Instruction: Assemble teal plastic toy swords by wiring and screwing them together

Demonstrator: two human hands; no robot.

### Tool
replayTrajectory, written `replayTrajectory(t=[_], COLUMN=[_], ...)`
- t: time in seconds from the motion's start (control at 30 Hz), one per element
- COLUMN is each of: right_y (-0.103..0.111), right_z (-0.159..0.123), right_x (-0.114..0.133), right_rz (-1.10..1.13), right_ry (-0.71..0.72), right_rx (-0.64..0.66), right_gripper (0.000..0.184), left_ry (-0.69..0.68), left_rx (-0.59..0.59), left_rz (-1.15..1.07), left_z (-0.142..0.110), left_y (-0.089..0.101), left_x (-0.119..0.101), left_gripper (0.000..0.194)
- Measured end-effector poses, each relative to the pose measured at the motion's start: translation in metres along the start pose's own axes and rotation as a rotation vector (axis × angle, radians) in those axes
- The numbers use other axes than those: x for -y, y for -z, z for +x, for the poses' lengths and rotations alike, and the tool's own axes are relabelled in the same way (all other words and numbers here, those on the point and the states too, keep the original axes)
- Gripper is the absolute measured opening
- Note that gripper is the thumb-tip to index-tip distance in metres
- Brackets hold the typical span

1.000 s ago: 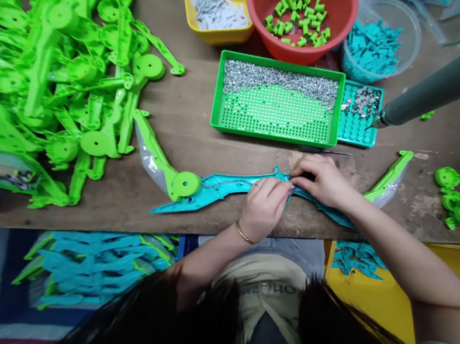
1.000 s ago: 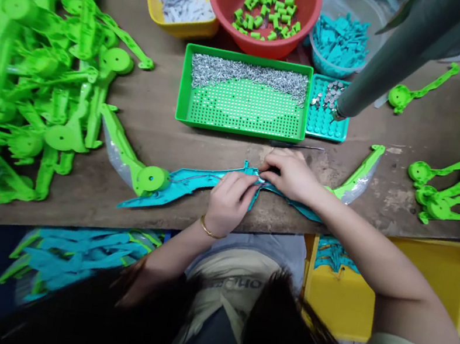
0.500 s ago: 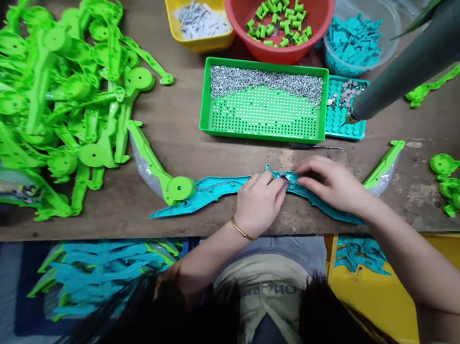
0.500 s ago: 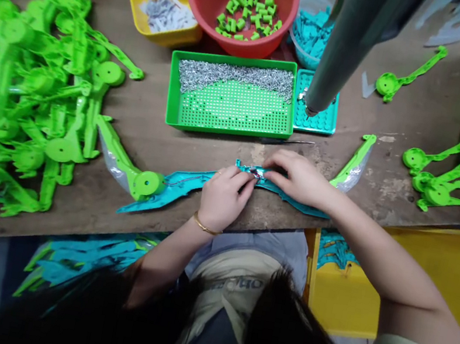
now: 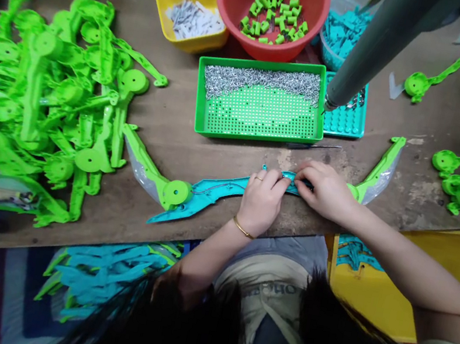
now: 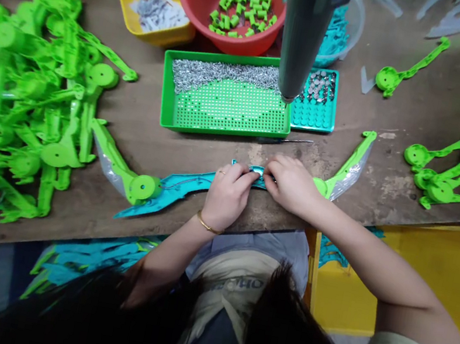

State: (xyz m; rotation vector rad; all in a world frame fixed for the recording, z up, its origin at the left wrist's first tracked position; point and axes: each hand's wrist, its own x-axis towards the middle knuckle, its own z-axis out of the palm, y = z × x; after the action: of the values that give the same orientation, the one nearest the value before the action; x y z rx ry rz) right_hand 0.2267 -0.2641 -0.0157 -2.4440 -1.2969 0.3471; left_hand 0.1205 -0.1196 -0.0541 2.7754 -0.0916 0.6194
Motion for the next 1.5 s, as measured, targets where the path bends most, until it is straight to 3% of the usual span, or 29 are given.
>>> replayTrajectory(t=[0.17, 0.43, 0.73, 1.0, 1.17, 1.3, 1.4, 1.5], right_y=[-0.008, -0.01, -0.009, -0.004, 0.0, -0.003, -0.004, 0.003], right_z=[-0.002, -0.008, -0.007, -0.002, 0.001, 0.001, 0.001, -0.001], right_x=[0.003, -0.003, -0.001, 0.003, 0.011, 0.02, 0.022, 0.012], right_rz=[-0.132, -0.135, -0.141, 0.003, -0.126, -0.255, -0.287, -0.123], right_ry=[0.006, 0.231, 0.18, -0.015, -0.062, -0.073, -0.075, -0.076], right_rx=[-0.069, -0.2, -0.195, -0.085, -0.011, -0.041, -0.063, -0.021], right_gripper=[0.015, 0.014, 0.018, 0.011, 0.015, 0.017, 0.02, 0.021], left_ry=[-0.024, -0.013, 0.006, 0.022, 0.037, 0.009, 0.012, 0.022], left_rx=[-0.025, -0.029, 0.02, 0.077, 0.045, 0.005, 0.051, 0.13], left_rz=[-0.003, 0.006, -0.017, -0.03, -0.033, -0.019, -0.009, 0.014], left_z=[-0.003, -0.003, -0.005, -0.004, -0.005, -0.006, -0.005, -0.002], left_y=[-0.001, -0.002, 0.0, 0.001, -0.001, -0.002, -0.002, 0.001], left_x=[0.002, 0.002, 0.003, 0.001, 0.0, 0.001, 0.001, 0.002], left_gripper=[0.028, 0.027, 0.031, 0.033, 0.031, 0.029, 0.03, 0.03])
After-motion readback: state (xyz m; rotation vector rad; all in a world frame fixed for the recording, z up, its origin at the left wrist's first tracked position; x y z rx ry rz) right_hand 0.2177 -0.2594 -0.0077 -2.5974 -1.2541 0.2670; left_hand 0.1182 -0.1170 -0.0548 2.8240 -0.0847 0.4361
